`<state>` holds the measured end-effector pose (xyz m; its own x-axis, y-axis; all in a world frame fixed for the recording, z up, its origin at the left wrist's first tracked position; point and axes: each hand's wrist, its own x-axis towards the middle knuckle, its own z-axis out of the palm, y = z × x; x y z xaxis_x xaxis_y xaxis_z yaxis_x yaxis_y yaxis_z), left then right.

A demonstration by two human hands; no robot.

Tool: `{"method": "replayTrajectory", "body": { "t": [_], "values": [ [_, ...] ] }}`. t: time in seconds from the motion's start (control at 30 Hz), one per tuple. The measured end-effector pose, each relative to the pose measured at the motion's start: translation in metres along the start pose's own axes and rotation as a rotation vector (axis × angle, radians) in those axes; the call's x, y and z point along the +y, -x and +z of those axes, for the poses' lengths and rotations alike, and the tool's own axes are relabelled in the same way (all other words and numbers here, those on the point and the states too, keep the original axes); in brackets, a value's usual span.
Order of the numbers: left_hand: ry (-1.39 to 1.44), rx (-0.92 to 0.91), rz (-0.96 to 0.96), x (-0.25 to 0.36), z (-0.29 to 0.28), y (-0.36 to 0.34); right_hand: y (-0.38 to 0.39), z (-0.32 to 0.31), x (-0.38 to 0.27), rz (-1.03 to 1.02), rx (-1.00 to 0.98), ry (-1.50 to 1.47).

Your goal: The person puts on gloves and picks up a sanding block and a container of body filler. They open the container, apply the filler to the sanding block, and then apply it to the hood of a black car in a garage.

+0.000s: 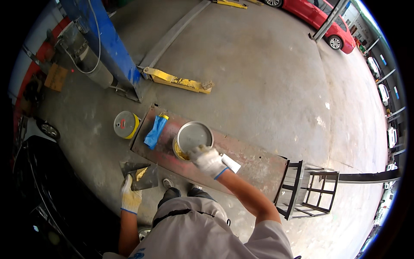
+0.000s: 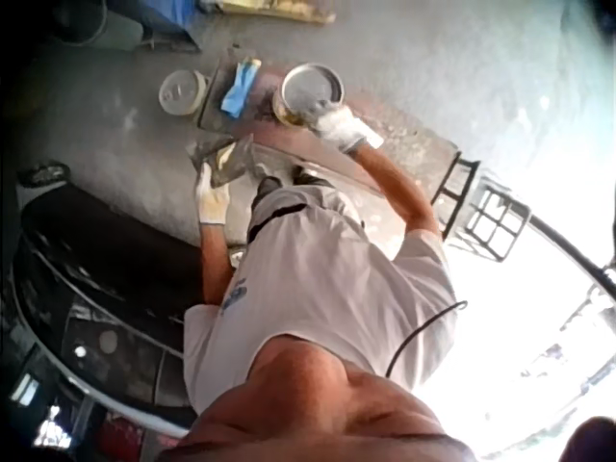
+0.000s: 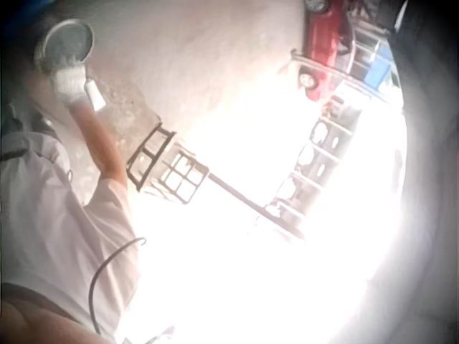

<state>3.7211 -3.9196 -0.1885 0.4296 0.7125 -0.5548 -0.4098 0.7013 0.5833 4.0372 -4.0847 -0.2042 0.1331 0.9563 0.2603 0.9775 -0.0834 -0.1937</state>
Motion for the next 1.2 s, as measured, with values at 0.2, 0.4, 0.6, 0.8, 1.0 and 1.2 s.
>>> {"method": "replayTrajectory", "body": {
  "t": [0.2,0.4,0.6,0.8,1.0,1.2],
  "values": [
    [0.033,0.044,0.073,-0.001,-0.017,0.005,0.015,0.086,-0.004,0.091,-0.306,0.022],
    [-0.009,0.043,0.068,-0.004,-0.038,0.006,0.010,0.077,-0.014,0.004,-0.251,0.031],
    [0.039,0.106,0.056,-0.010,-0.029,0.000,0.002,0.064,-0.017,0.103,-0.259,-0.061],
    [-0.103,0.036,0.138,0.001,-0.028,0.011,0.037,0.055,0.053,0.881,0.248,-0.294],
    [-0.006,0.085,0.089,0.013,-0.013,0.017,0.144,0.126,0.084,0.954,-0.256,-0.023],
    [0.037,0.136,0.098,0.012,0.010,0.011,0.147,0.123,0.065,1.033,-0.370,-0.420]
  ]
}}
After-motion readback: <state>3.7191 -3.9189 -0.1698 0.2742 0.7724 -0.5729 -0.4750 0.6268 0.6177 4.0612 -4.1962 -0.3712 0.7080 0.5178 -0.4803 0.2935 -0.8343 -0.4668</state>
